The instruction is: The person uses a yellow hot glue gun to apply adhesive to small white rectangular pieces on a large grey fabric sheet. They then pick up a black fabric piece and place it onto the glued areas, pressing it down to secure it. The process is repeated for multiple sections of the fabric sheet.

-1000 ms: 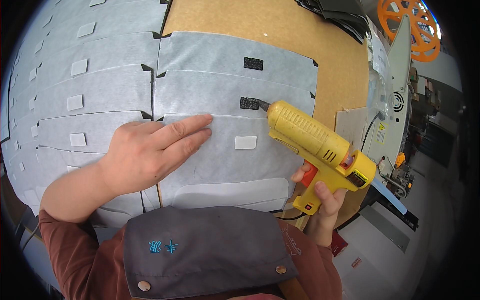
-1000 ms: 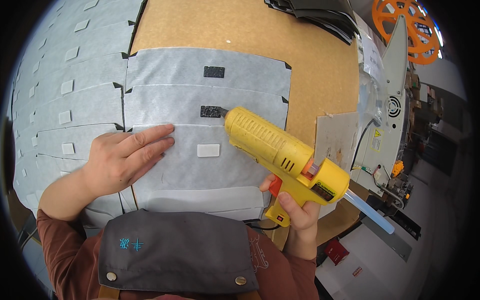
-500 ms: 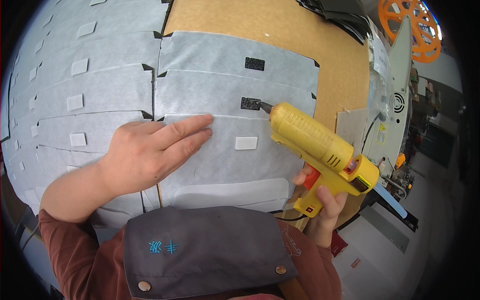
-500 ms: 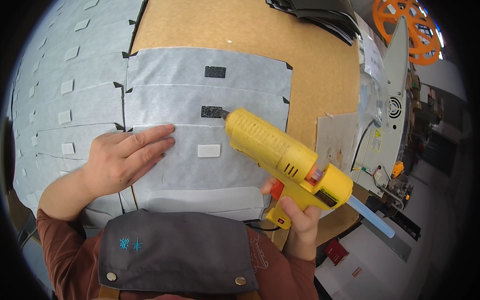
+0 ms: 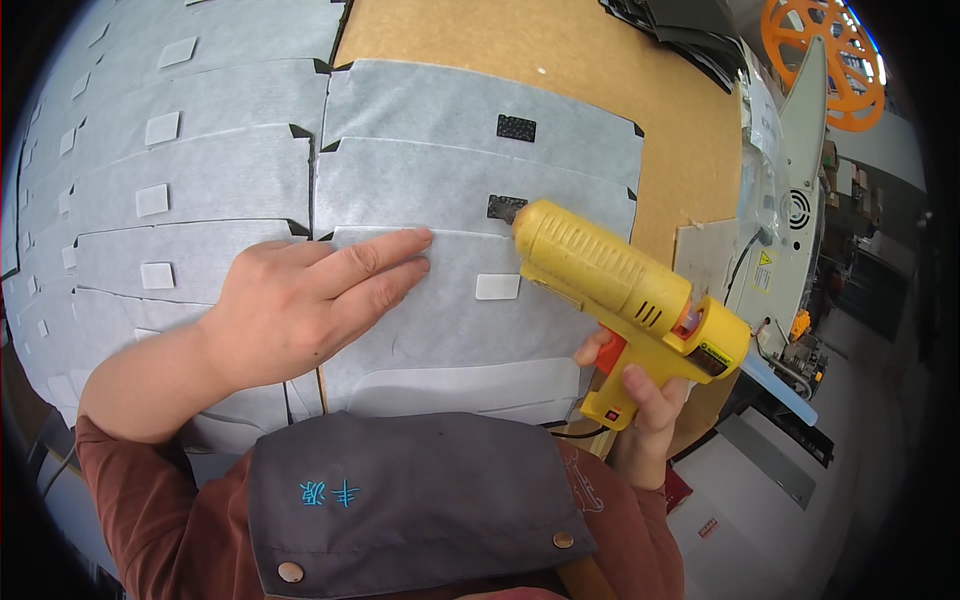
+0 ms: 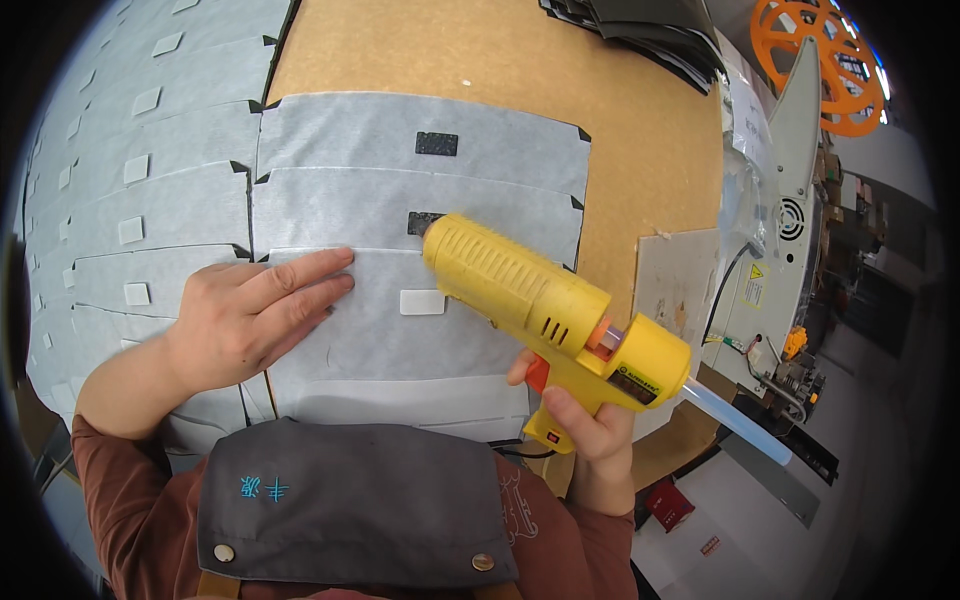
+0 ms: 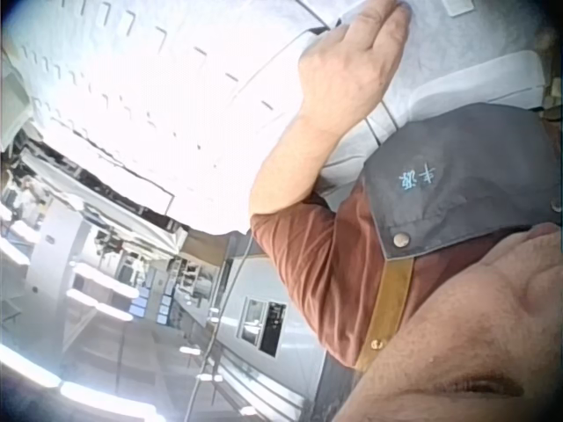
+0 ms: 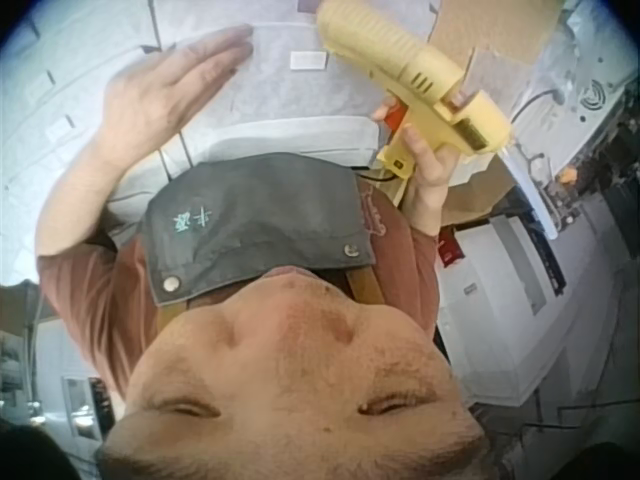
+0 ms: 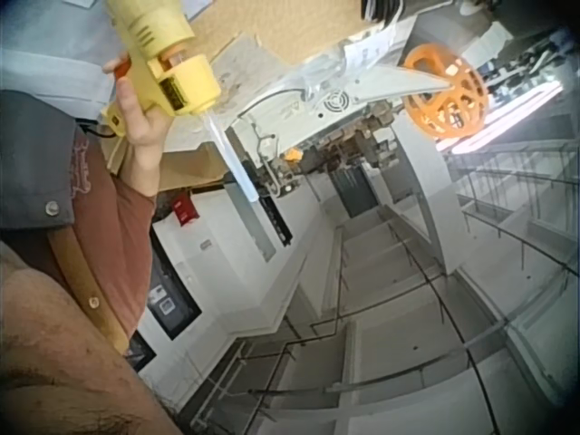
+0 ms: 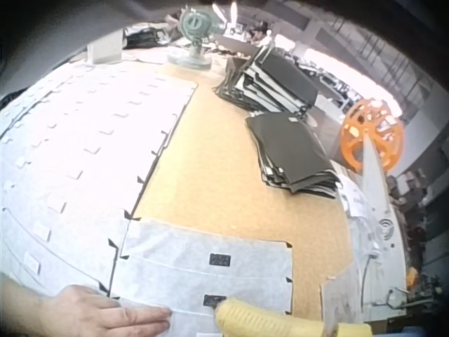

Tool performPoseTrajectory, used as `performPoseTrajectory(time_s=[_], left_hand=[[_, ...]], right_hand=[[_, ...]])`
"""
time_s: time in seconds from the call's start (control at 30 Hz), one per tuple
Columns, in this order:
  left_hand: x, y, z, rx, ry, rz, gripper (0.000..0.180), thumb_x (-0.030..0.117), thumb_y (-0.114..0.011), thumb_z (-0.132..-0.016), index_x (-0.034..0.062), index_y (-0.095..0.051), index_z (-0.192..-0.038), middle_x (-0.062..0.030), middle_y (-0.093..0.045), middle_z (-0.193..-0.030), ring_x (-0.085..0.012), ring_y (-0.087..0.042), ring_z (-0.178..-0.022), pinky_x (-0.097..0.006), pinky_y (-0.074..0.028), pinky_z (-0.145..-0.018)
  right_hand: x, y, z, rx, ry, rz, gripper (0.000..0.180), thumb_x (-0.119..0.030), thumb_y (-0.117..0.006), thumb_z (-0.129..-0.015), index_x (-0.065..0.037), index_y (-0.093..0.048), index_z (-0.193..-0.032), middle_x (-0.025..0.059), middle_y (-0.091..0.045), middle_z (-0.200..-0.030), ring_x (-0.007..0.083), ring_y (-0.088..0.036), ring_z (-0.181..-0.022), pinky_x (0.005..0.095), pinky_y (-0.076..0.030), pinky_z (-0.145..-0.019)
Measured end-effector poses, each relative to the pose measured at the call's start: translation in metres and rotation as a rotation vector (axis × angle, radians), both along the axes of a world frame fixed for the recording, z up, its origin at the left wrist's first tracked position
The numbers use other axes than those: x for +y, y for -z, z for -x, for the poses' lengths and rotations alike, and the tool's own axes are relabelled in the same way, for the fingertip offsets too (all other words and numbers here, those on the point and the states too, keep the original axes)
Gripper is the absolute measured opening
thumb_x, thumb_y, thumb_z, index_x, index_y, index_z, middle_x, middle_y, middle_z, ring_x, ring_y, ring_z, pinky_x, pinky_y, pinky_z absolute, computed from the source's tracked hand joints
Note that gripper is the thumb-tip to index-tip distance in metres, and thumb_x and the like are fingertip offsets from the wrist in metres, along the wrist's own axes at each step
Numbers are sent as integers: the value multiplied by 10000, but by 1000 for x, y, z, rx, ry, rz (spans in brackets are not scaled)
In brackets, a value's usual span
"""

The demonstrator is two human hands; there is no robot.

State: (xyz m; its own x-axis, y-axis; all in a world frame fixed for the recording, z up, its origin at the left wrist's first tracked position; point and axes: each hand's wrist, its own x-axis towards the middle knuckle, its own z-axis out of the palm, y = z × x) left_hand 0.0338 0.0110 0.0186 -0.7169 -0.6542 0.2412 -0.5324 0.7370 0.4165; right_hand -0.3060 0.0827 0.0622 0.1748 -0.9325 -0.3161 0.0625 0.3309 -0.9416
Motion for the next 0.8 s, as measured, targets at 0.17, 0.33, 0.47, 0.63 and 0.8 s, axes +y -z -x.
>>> performPoseTrajectory(time_s=[0.17,0.33,0.47,0.63,0.8], left_hand=[[-1,-1,1,5,2,-1,334,108,-755,-765,92,-684,-1091,-70,-677,-1233,-95,-567,-554,-250,-442,-471],[-1,-1,2,7,-1,-3,335,107,-755,-763,88,-684,-1091,-75,-675,-1237,-97,-569,-557,-250,-445,-475],[-1,-1,1,3,1,-5,338,100,-753,-760,88,-686,-1091,-72,-673,-1242,-97,-566,-556,-250,-447,-481],[-1,-1,1,5,-1,-2,338,91,-752,-753,89,-687,-1084,-68,-670,-1248,-101,-564,-561,-253,-453,-495],[-1,-1,1,2,0,-15,335,90,-752,-753,89,-688,-1082,-68,-669,-1249,-103,-570,-567,-254,-456,-498]], right_hand=[[5,0,2,-32,8,-12,588,-21,-580,-821,39,-409,-1381,212,-552,-1218,292,-617,-984,406,-500,-855],[9,1,8,-12,-21,22,585,-8,-563,-827,46,-403,-1387,212,-554,-1217,294,-617,-990,409,-503,-859],[16,1,14,-2,35,14,583,-16,-561,-831,61,-398,-1385,218,-557,-1210,295,-619,-987,410,-505,-861],[15,0,13,6,60,24,586,-29,-568,-828,70,-399,-1380,224,-562,-1198,296,-623,-975,410,-509,-859],[15,-1,11,21,83,-7,592,-41,-575,-827,62,-398,-1382,226,-558,-1202,292,-622,-970,408,-510,-853]])
